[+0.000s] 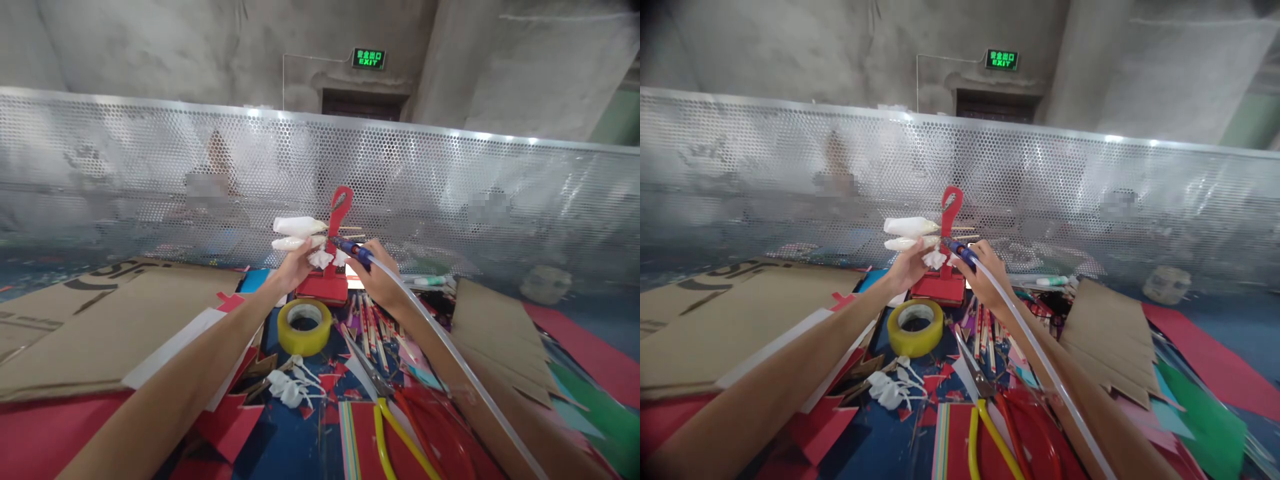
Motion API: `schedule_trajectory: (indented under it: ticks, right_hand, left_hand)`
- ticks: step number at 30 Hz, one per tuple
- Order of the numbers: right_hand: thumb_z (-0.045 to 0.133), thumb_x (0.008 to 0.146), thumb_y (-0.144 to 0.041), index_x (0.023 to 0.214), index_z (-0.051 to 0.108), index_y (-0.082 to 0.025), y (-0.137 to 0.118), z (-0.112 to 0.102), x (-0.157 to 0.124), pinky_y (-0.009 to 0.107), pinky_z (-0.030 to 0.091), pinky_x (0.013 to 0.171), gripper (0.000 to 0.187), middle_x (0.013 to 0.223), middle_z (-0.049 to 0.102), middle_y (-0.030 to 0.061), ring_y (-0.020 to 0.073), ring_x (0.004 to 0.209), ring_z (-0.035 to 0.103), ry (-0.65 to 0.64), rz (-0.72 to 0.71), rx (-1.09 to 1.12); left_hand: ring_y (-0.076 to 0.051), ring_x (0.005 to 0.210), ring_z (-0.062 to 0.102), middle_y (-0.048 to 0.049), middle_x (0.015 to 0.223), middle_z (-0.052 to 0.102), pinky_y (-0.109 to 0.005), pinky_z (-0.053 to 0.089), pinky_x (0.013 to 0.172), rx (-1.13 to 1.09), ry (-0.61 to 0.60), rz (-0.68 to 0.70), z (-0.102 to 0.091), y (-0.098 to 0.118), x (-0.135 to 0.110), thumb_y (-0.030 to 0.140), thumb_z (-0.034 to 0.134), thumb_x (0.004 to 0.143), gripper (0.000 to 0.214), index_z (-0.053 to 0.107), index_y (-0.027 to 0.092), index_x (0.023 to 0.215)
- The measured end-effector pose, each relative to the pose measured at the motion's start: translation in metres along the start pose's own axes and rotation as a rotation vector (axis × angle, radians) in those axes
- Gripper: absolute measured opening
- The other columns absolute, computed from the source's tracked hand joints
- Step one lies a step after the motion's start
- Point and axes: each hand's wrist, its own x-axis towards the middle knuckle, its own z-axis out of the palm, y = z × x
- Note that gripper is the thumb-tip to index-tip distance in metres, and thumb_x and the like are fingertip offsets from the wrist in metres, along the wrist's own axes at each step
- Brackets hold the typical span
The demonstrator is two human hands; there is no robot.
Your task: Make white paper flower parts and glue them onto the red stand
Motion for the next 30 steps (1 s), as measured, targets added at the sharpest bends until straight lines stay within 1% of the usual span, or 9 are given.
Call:
schedule_trajectory:
  ticks: [4, 7, 12, 18, 22, 25, 27, 30]
  right_hand:
    - [0.049, 0.098, -0.05, 0.098, 0.057, -0.021, -0.002, -0.001, 0.0, 0.027, 0.04, 0.062, 0.029, 0.103, 0.06, 0.0061, 0.0208, 0.087, 0.063, -0.079, -0.01, -0.106]
    - [0.046, 0.1, -0.049, 0.103, 0.058, -0.021, -0.006, -0.004, -0.001, 0.026, 0.039, 0.059, 0.03, 0.107, 0.061, 0.0074, 0.0205, 0.088, 0.064, -0.134, -0.028, -0.179]
    - [0.045, 0.1, -0.048, 0.1, 0.059, -0.02, -0.009, -0.007, -0.002, 0.026, 0.04, 0.059, 0.032, 0.108, 0.062, 0.0095, 0.0206, 0.089, 0.064, -0.149, -0.057, -0.213]
    - [0.048, 0.099, -0.048, 0.104, 0.059, -0.021, -0.004, -0.006, -0.002, 0.027, 0.044, 0.065, 0.029, 0.106, 0.061, 0.0076, 0.0214, 0.093, 0.063, -0.135, -0.034, -0.115]
    - [0.048, 0.099, -0.047, 0.103, 0.058, -0.021, -0.001, -0.004, -0.001, 0.028, 0.045, 0.069, 0.029, 0.106, 0.06, 0.0083, 0.0222, 0.096, 0.062, -0.143, -0.039, -0.068]
    - [0.048, 0.099, -0.048, 0.099, 0.059, -0.02, 0.001, -0.002, -0.002, 0.028, 0.045, 0.07, 0.03, 0.103, 0.06, 0.0079, 0.0222, 0.093, 0.062, -0.134, -0.03, -0.042]
    - [0.049, 0.098, -0.049, 0.094, 0.059, -0.021, 0.003, -0.001, -0.003, 0.029, 0.045, 0.071, 0.03, 0.1, 0.062, 0.0074, 0.0219, 0.088, 0.063, -0.099, -0.001, -0.009]
    - [0.05, 0.095, -0.052, 0.092, 0.061, -0.021, 0.009, -0.001, -0.004, 0.032, 0.046, 0.074, 0.034, 0.091, 0.065, 0.0066, 0.023, 0.083, 0.063, -0.019, 0.11, 0.071]
  left_hand:
    - [-0.021, 0.094, 0.07, -0.0085, 0.11, 0.075, -0.031, 0.052, 0.08, 0.008, -0.002, 0.015, -0.003, -0.001, 0.001, 0.041, 0.071, 0.084, 0.036, 0.071, 0.016, 0.109]
    - [-0.021, 0.092, 0.069, -0.0085, 0.108, 0.075, -0.029, 0.052, 0.077, 0.005, 0.023, 0.016, -0.003, -0.001, 0.0, 0.04, 0.072, 0.084, 0.033, 0.071, 0.016, 0.106]
    - [-0.019, 0.087, 0.07, -0.0072, 0.104, 0.076, -0.029, 0.053, 0.077, -0.013, 0.029, 0.015, -0.003, -0.001, 0.0, 0.038, 0.072, 0.084, 0.031, 0.071, 0.017, 0.106]
    - [-0.019, 0.087, 0.071, -0.0083, 0.101, 0.076, -0.029, 0.053, 0.079, -0.024, 0.031, 0.01, -0.005, -0.001, 0.0, 0.038, 0.07, 0.085, 0.032, 0.07, 0.015, 0.108]
    - [-0.02, 0.089, 0.071, -0.0081, 0.103, 0.076, -0.028, 0.053, 0.077, -0.035, 0.02, 0.003, -0.002, 0.0, 0.0, 0.038, 0.072, 0.084, 0.033, 0.07, 0.015, 0.107]
    - [-0.019, 0.086, 0.071, -0.0065, 0.1, 0.076, -0.028, 0.053, 0.078, -0.046, 0.031, 0.001, -0.002, 0.0, 0.0, 0.037, 0.073, 0.083, 0.031, 0.07, 0.015, 0.106]
    - [-0.019, 0.084, 0.071, -0.0065, 0.096, 0.076, -0.029, 0.053, 0.079, -0.049, 0.044, -0.008, -0.004, 0.0, 0.001, 0.038, 0.073, 0.083, 0.031, 0.07, 0.015, 0.105]
    - [-0.02, 0.083, 0.071, -0.0068, 0.092, 0.077, -0.03, 0.053, 0.078, -0.055, 0.057, -0.016, -0.008, 0.0, 0.002, 0.04, 0.072, 0.084, 0.031, 0.07, 0.016, 0.103]
